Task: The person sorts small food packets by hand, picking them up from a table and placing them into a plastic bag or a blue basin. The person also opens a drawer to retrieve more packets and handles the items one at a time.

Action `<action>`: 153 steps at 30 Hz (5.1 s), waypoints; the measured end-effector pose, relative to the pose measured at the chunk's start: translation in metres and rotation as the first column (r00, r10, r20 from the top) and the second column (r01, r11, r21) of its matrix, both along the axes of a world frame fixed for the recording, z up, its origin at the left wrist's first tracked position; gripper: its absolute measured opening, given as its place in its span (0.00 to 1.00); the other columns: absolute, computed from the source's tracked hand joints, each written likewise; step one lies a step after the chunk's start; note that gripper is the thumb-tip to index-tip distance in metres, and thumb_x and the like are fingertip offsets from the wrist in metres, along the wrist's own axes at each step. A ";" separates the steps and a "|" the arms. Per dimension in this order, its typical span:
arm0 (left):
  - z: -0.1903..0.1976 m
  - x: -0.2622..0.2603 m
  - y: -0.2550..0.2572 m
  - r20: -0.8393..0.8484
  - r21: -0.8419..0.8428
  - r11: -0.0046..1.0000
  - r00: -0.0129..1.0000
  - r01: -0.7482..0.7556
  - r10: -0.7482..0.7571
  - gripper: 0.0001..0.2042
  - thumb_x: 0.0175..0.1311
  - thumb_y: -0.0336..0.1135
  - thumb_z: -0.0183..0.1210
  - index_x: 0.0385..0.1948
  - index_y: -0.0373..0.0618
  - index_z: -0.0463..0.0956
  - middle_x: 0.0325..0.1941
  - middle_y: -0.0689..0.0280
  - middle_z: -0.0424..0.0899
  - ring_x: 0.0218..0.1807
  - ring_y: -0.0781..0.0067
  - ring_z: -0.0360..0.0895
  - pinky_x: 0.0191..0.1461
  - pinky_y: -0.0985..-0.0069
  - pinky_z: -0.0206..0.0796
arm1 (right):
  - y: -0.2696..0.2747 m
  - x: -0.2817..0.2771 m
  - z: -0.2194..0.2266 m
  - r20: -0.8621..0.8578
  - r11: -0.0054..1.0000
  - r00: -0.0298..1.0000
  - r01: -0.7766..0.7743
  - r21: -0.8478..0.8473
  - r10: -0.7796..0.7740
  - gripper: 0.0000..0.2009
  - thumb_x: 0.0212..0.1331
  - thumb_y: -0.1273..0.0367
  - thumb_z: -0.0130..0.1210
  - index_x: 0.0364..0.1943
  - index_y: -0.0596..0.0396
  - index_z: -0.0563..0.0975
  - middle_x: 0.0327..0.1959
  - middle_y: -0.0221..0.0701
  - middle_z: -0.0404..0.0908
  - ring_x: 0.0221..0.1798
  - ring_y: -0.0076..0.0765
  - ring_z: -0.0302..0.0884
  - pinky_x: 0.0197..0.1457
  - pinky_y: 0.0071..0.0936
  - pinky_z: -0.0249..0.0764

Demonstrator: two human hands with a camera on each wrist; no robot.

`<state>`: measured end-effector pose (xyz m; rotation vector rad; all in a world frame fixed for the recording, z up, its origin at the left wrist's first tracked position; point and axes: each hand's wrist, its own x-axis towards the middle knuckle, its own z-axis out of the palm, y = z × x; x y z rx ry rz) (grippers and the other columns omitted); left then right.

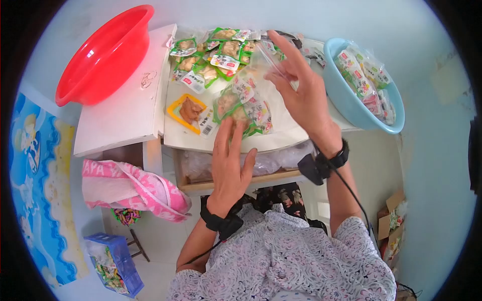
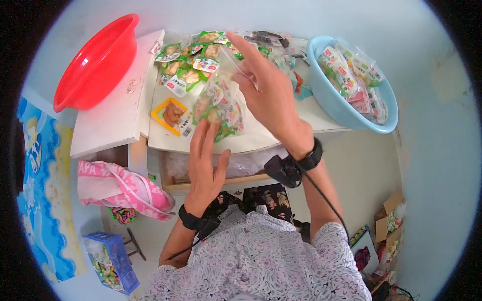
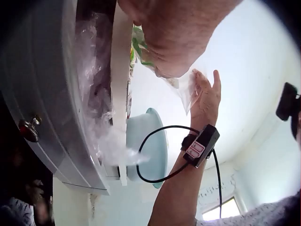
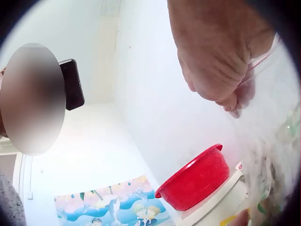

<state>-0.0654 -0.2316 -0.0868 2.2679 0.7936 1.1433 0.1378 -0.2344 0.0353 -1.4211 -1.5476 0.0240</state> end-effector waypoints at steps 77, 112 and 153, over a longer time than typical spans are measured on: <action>0.042 0.051 0.057 0.523 -0.277 0.905 0.841 0.324 -0.141 0.11 0.60 0.25 0.72 0.43 0.35 0.84 0.42 0.66 0.88 0.45 0.79 0.81 0.51 0.78 0.73 | -0.048 0.022 -0.082 -0.770 0.914 0.596 -0.405 -0.042 0.229 0.21 0.62 0.71 0.69 0.60 0.56 0.81 0.53 0.27 0.86 0.55 0.20 0.81 0.60 0.26 0.78; 0.043 0.031 0.070 0.312 -0.253 0.925 0.929 0.283 -0.198 0.20 0.59 0.27 0.74 0.54 0.35 0.83 0.54 0.61 0.87 0.49 0.75 0.83 0.55 0.77 0.75 | -0.033 0.028 -0.080 -0.650 0.938 0.707 -0.344 0.031 0.280 0.11 0.71 0.67 0.63 0.50 0.57 0.88 0.45 0.26 0.90 0.48 0.17 0.81 0.54 0.23 0.78; 0.069 0.021 0.076 0.411 -0.385 0.796 0.859 0.466 -0.304 0.16 0.76 0.38 0.61 0.56 0.34 0.83 0.51 0.56 0.90 0.55 0.70 0.85 0.63 0.72 0.75 | -0.031 0.047 -0.021 -0.666 0.927 0.646 -0.290 0.239 0.374 0.10 0.77 0.65 0.56 0.51 0.54 0.81 0.47 0.30 0.89 0.51 0.22 0.82 0.56 0.24 0.75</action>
